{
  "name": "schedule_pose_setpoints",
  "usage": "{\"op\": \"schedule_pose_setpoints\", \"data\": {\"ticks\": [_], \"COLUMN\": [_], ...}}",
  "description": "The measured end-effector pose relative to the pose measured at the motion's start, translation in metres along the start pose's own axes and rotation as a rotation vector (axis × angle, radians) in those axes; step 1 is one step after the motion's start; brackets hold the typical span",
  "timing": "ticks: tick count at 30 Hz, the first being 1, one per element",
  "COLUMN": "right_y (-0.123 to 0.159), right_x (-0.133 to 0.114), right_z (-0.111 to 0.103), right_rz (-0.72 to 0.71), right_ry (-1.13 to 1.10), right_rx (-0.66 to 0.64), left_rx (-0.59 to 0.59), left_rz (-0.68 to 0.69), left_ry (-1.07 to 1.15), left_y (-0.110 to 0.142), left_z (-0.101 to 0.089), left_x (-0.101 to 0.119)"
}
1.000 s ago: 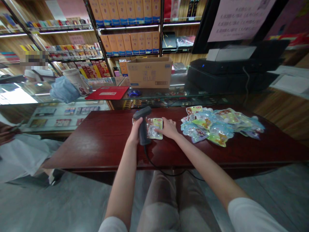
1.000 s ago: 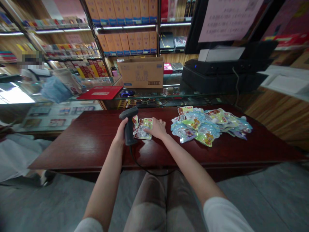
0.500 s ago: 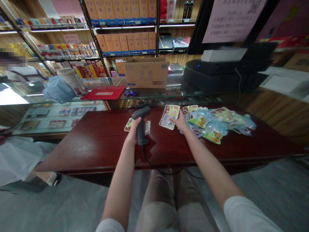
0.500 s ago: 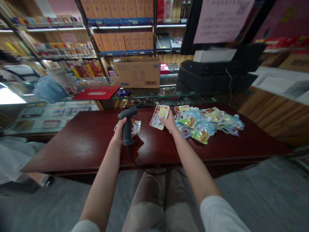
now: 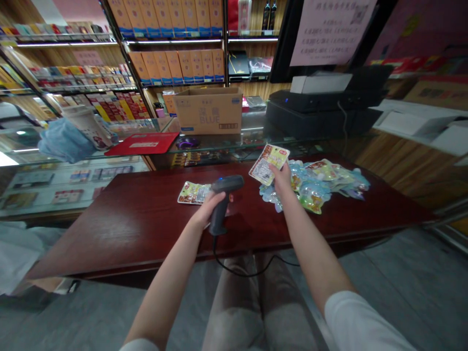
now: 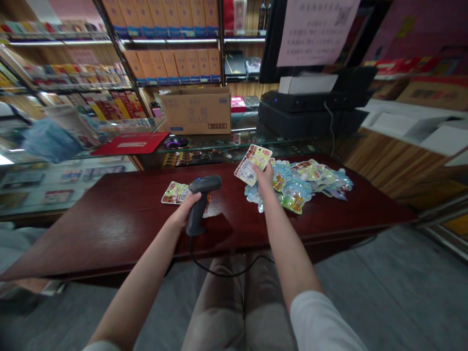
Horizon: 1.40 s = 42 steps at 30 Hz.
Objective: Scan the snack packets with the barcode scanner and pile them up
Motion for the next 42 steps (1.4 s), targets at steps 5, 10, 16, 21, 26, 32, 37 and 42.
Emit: {"op": "schedule_pose_setpoints", "data": {"ticks": [5, 10, 16, 21, 26, 32, 37, 42], "right_y": [0.000, 0.006, 0.010, 0.007, 0.002, -0.009, -0.008, 0.009], "right_x": [0.000, -0.005, -0.013, -0.008, -0.010, -0.034, -0.039, -0.045], "right_z": [0.000, 0.004, 0.005, 0.002, -0.003, -0.036, -0.043, -0.024], "right_rz": [-0.002, -0.025, -0.057, -0.037, -0.053, -0.150, -0.231, -0.281], "right_ry": [0.030, -0.010, 0.008, 0.063, 0.162, 0.565, 0.984, 1.281], "right_rx": [-0.008, -0.025, -0.045, -0.017, 0.011, 0.026, -0.023, -0.089], "left_rx": [-0.036, -0.007, 0.028, 0.042, 0.068, 0.125, 0.187, 0.240], "left_rz": [-0.030, -0.013, 0.009, 0.002, -0.006, 0.083, 0.142, 0.155], "left_ry": [-0.023, -0.067, -0.059, -0.039, 0.007, 0.075, 0.147, 0.185], "left_y": [0.002, 0.003, 0.002, 0.002, 0.001, -0.001, 0.000, 0.004], "left_z": [0.008, 0.008, 0.005, 0.002, -0.004, -0.013, -0.025, -0.029], "left_x": [-0.005, -0.003, 0.000, -0.001, -0.003, 0.010, 0.021, 0.026]}}
Point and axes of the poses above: each hand's wrist, its own y-axis away from the middle knuckle, its own z-axis out of the palm, x = y × z, the point moved 9 cm from there along -y, towards the middle knuckle, and after that the axes turned 6 degrees about y, right-handed, at the moved point
